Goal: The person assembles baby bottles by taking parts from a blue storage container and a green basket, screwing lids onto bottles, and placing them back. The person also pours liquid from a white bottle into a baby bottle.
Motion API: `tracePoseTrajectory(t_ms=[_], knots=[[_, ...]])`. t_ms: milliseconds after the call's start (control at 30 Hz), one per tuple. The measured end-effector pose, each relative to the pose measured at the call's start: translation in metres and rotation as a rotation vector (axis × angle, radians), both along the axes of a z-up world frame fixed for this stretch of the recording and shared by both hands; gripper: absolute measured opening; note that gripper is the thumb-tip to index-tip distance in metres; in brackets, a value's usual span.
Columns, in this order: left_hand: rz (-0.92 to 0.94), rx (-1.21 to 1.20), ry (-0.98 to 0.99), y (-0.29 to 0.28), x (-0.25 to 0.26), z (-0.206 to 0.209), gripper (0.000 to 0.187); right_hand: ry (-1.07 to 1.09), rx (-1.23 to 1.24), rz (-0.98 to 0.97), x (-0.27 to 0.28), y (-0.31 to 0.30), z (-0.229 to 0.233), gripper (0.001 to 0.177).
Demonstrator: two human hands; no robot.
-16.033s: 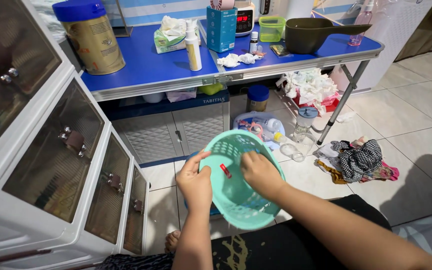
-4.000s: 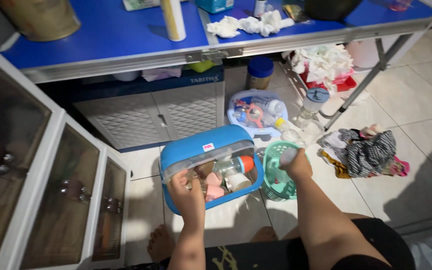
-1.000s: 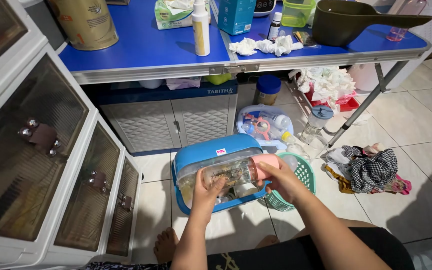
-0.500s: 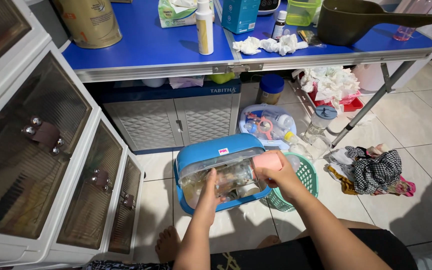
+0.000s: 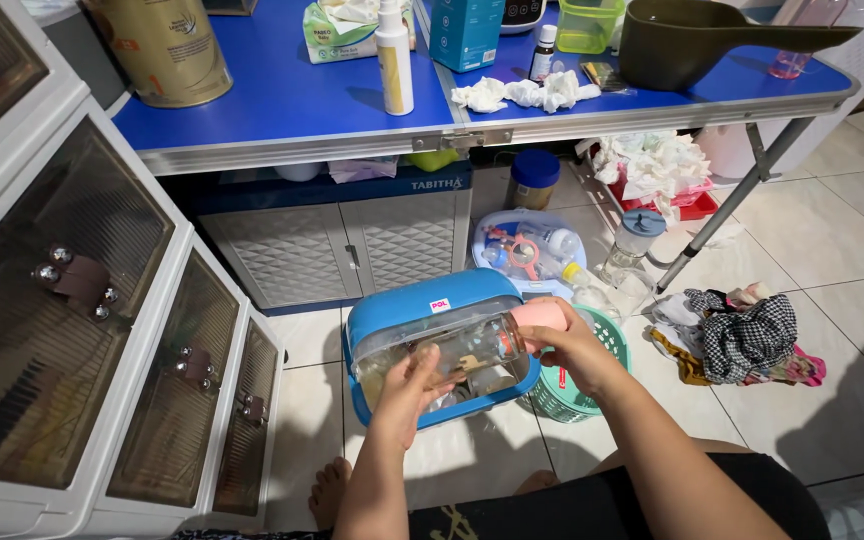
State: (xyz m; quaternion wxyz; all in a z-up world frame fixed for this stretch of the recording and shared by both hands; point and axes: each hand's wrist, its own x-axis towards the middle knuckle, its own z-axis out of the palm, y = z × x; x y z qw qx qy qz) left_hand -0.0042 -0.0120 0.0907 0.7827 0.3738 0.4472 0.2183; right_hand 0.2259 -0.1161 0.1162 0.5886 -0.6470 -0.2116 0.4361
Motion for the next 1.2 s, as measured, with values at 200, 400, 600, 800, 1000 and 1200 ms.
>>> tracePoseTrajectory(t_ms=[200,400,600,800,1000,1200], knots=[[-0.163,0.210,-0.330,0.000,-0.007,-0.009,0.114,0.007,-0.089,-0.039,0.006,0.003,-0.004,0.032],[-0.050,0.065,-0.231,-0.005,0.002,-0.004,0.063,-0.045,-0.083,0.074,0.018,-0.004,0.017,0.053],[0.105,-0.079,-0.226,0.016,0.033,-0.022,0.043,-0.102,0.028,0.047,0.063,-0.004,0.012,0.065],[0.095,0.039,-0.247,0.047,0.104,0.006,0.041,0.105,0.264,-0.275,0.130,0.002,-0.014,0.052],[0.084,0.377,0.083,0.130,0.256,-0.019,0.084,0.163,0.269,-0.488,0.177,-0.005,-0.026,0.047],[-0.117,0.944,0.730,0.226,0.381,-0.093,0.095,0.214,0.270,-0.559,0.190,0.000,-0.017,0.049]])
